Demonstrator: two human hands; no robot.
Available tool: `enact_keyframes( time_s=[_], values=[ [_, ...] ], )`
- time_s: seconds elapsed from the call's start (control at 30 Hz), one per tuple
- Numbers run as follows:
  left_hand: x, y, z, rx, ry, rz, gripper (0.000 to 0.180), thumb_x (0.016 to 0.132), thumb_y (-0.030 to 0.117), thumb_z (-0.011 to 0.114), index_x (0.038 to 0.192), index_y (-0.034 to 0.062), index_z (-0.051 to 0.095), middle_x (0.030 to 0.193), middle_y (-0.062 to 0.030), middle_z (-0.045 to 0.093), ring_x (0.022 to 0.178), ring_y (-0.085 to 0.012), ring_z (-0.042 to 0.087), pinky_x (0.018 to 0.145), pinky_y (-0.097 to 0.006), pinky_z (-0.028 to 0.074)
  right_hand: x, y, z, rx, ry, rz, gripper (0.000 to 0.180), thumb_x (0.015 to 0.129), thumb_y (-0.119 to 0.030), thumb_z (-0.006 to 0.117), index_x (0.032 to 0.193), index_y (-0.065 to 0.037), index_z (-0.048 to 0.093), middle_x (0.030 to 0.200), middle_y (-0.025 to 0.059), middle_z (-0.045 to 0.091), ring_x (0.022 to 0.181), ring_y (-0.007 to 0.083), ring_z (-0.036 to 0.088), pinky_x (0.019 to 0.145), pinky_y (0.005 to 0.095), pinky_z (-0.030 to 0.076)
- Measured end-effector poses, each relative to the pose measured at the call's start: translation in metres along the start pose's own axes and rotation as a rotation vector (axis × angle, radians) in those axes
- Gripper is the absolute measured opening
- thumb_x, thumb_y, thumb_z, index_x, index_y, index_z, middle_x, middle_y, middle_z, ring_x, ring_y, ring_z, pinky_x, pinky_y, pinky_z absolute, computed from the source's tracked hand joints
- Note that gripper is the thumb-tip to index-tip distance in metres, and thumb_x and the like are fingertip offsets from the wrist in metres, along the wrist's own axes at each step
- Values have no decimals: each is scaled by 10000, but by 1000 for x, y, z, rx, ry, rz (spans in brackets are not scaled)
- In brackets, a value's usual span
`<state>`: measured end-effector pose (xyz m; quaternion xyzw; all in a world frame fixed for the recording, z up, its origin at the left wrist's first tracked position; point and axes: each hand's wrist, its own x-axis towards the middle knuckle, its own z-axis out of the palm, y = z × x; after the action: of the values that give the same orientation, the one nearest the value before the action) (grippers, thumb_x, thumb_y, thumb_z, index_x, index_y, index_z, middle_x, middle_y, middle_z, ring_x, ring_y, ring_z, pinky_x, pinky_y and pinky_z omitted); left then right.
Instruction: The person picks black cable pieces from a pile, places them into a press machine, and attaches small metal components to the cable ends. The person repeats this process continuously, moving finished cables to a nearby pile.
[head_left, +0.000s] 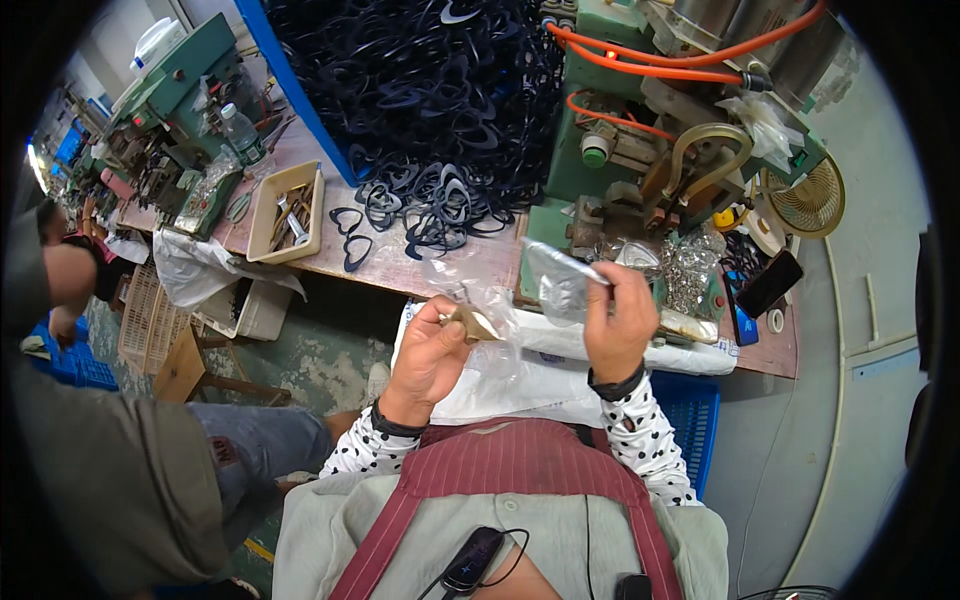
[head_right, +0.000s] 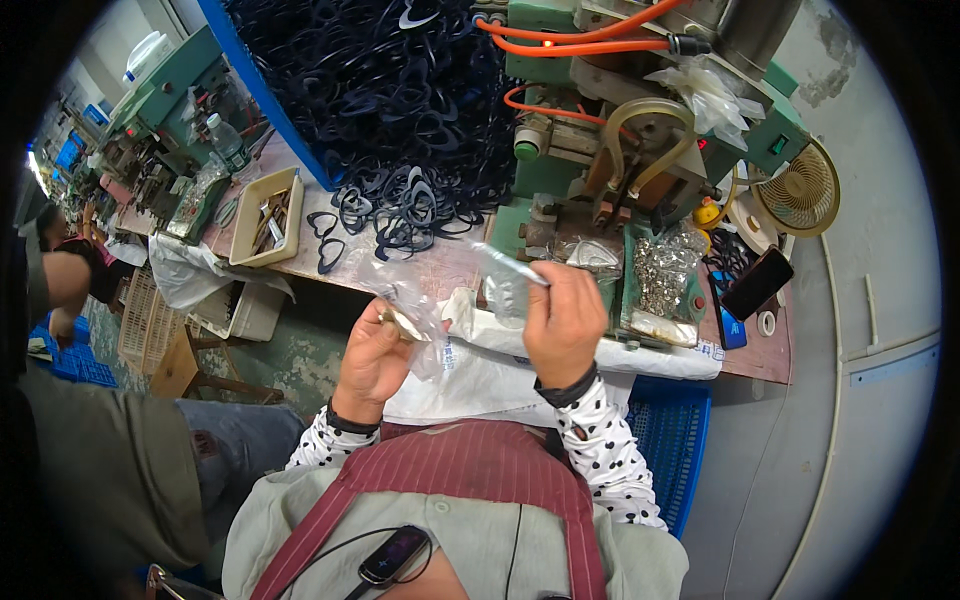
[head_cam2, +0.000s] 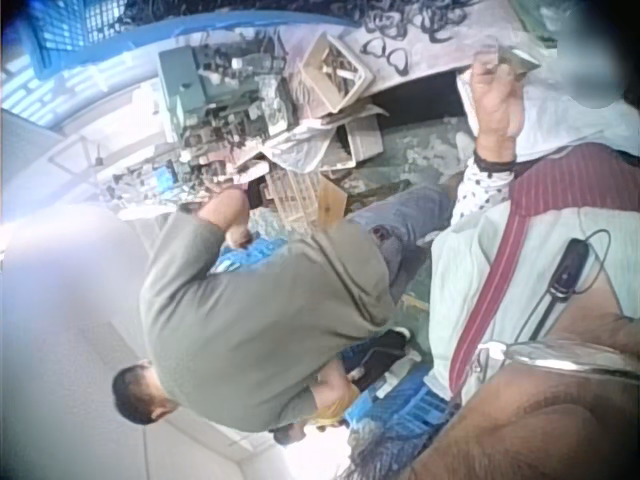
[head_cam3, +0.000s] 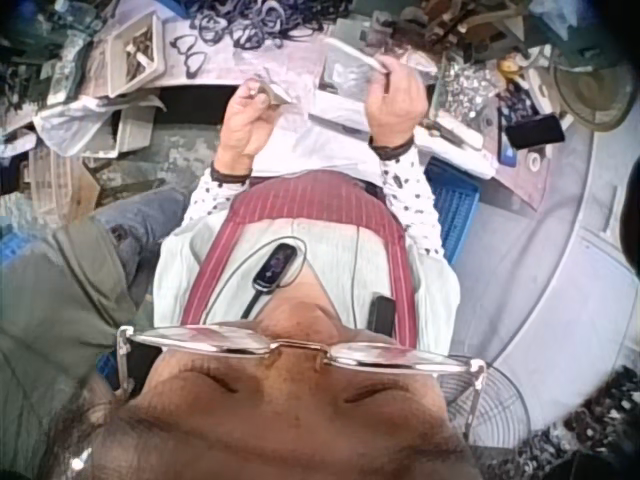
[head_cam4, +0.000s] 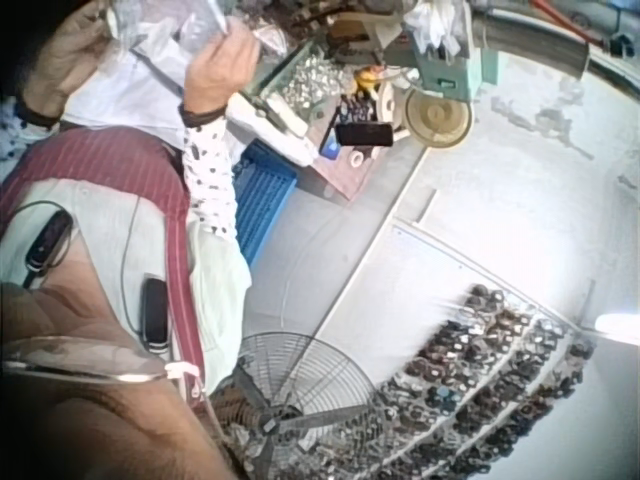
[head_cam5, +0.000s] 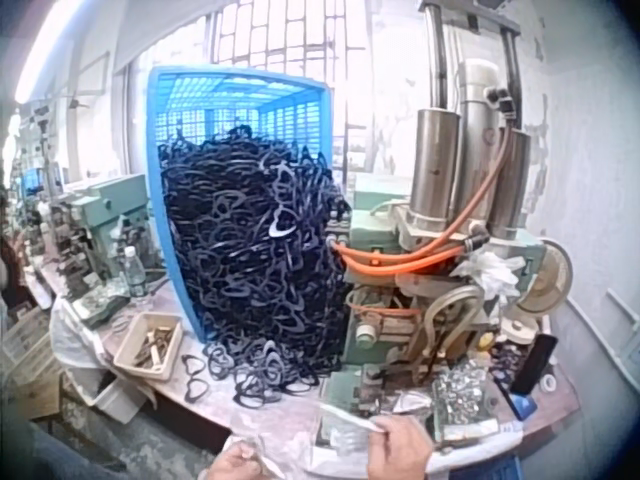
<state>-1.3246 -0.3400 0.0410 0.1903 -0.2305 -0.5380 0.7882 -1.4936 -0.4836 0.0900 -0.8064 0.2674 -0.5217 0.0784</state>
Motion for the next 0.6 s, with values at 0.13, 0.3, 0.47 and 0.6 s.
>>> enact_keyframes(
  time_s=[0.13, 0.3, 0.47, 0.6],
  values=[
    [5, -20, -9, 315, 27, -19, 164, 883, 17, 660, 1037, 27, 602, 1015, -59, 649, 957, -126, 612, 873, -289, 494, -21, -12, 9, 864, -192, 649, 125, 894, -13, 609, 1012, 10, 576, 876, 59, 629, 725, 118, 612, 655, 249, 505],
    [8, -23, -4, 121, -48, -142, 159, 889, 36, 665, 1035, 21, 603, 1012, -65, 649, 929, -133, 621, 844, -284, 512, -16, -8, 9, 1202, -276, 854, 144, 912, -26, 586, 1047, 0, 544, 852, 36, 593, 705, 94, 574, 633, 225, 477],
    [8, -28, -7, 451, -4, -40, 163, 887, 17, 666, 1037, 13, 600, 1020, -51, 643, 926, -108, 602, 825, -255, 495, -22, 8, 13, 1325, -309, 997, 179, 925, -63, 588, 1097, -29, 549, 811, -3, 583, 672, 73, 542, 630, 204, 444],
    [8, -33, -8, 360, 93, 106, 156, 892, 19, 664, 1035, 13, 601, 990, -44, 646, 917, -97, 589, 827, -244, 478, -21, -7, 14, 1043, -325, 874, 262, 920, -87, 624, 1156, -15, 535, 914, 4, 591, 765, 65, 549, 673, 207, 456]
  ],
)
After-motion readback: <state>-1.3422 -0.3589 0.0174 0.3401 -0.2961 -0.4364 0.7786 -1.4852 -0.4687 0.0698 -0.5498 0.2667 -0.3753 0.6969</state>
